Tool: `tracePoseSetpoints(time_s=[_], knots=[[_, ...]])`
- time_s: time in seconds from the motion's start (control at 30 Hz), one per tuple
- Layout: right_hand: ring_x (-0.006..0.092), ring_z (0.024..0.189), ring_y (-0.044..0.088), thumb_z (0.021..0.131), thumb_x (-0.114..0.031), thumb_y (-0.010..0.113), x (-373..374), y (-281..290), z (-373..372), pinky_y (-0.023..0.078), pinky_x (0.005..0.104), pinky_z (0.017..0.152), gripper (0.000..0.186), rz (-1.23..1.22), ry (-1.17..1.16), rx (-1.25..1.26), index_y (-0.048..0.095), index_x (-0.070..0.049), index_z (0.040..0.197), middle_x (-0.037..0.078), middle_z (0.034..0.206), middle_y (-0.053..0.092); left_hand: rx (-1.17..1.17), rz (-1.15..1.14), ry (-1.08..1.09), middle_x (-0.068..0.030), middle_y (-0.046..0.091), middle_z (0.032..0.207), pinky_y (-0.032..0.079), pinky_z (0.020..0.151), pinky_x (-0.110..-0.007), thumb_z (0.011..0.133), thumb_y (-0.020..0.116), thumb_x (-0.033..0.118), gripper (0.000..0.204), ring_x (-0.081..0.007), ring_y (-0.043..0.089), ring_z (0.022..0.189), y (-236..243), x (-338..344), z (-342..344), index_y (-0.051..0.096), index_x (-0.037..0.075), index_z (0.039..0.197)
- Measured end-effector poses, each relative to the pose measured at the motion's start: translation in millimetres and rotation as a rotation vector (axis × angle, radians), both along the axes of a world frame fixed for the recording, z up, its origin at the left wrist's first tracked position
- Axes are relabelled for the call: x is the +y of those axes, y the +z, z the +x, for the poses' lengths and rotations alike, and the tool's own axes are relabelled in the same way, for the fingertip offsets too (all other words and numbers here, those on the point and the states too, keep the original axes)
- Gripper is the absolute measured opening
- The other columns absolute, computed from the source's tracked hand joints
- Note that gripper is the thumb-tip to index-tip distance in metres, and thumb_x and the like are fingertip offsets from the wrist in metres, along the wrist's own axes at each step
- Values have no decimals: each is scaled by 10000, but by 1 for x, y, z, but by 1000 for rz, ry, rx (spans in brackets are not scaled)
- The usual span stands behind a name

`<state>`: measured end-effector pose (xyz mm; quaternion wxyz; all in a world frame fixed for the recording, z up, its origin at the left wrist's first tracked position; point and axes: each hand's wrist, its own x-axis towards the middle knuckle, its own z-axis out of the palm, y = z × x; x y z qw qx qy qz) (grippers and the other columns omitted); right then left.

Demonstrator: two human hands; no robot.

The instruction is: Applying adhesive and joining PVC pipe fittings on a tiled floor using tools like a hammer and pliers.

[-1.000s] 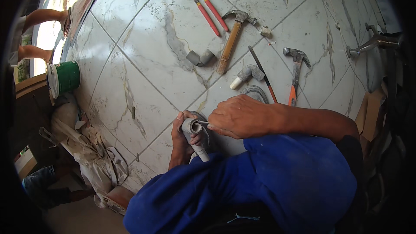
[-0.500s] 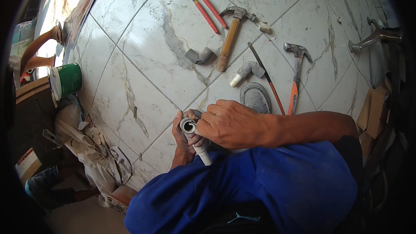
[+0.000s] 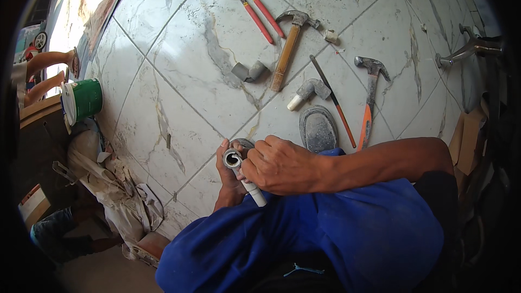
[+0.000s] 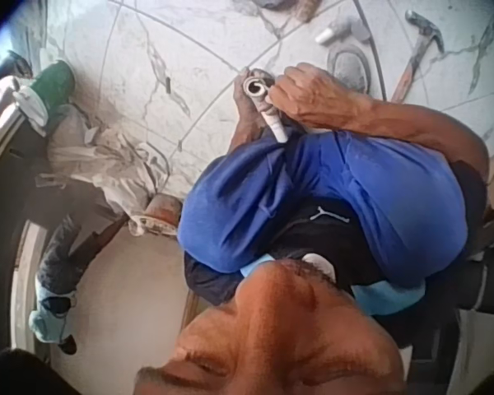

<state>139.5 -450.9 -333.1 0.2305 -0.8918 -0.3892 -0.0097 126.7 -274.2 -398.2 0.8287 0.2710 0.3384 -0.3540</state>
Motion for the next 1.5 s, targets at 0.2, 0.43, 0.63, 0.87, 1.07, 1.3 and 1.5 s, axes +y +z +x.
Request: tracePoseSetpoints(time_s=[0.2,0.43,0.63,0.87,1.07,1.3,1.5], knots=[[168,583,517,796,-150,548,2,-6,-1,404,300,517,159,-20,-48,34,486,-63,678,48,599,489,-17,138,30,-24,397,501,274,277,-243,924,397,467,428,-89,285,315,3,1,2,517,78,791],[170,602,537,778,-131,560,-33,2,0,431,314,524,139,76,-6,213,492,-57,682,54,619,507,-622,636,-215,-84,549,572,307,326,-235,936,455,359,444,-102,434,365,15,7,4,587,-44,802],[151,569,523,742,-105,560,-36,3,4,409,298,474,99,-63,48,25,497,-65,677,36,595,483,-622,875,-51,-73,549,571,305,327,-218,925,492,362,430,-99,444,380,23,1,-1,593,-28,776],[175,530,531,797,-137,583,-23,-4,2,435,310,457,174,111,10,183,492,-60,671,51,571,487,-824,1093,12,-62,566,608,373,473,-235,913,519,376,444,-99,498,512,13,21,-7,609,-22,737],[212,487,541,844,-184,603,-23,3,3,454,351,439,238,205,18,377,494,-50,679,77,564,505,-900,1025,62,-107,653,708,448,636,-269,879,571,289,350,-147,584,656,24,25,-11,656,-30,763],[192,457,529,818,-157,594,-3,6,0,446,324,422,234,128,-27,186,465,-63,647,63,536,479,-838,1172,77,-25,528,582,328,470,-220,919,516,350,413,-69,448,502,22,21,-5,622,-9,743],[166,452,522,753,-89,563,23,-2,-1,449,290,421,161,81,-73,116,454,-58,638,68,532,476,-697,1146,158,-19,504,556,309,387,-206,939,507,325,375,-58,419,420,7,20,-2,588,5,760]])
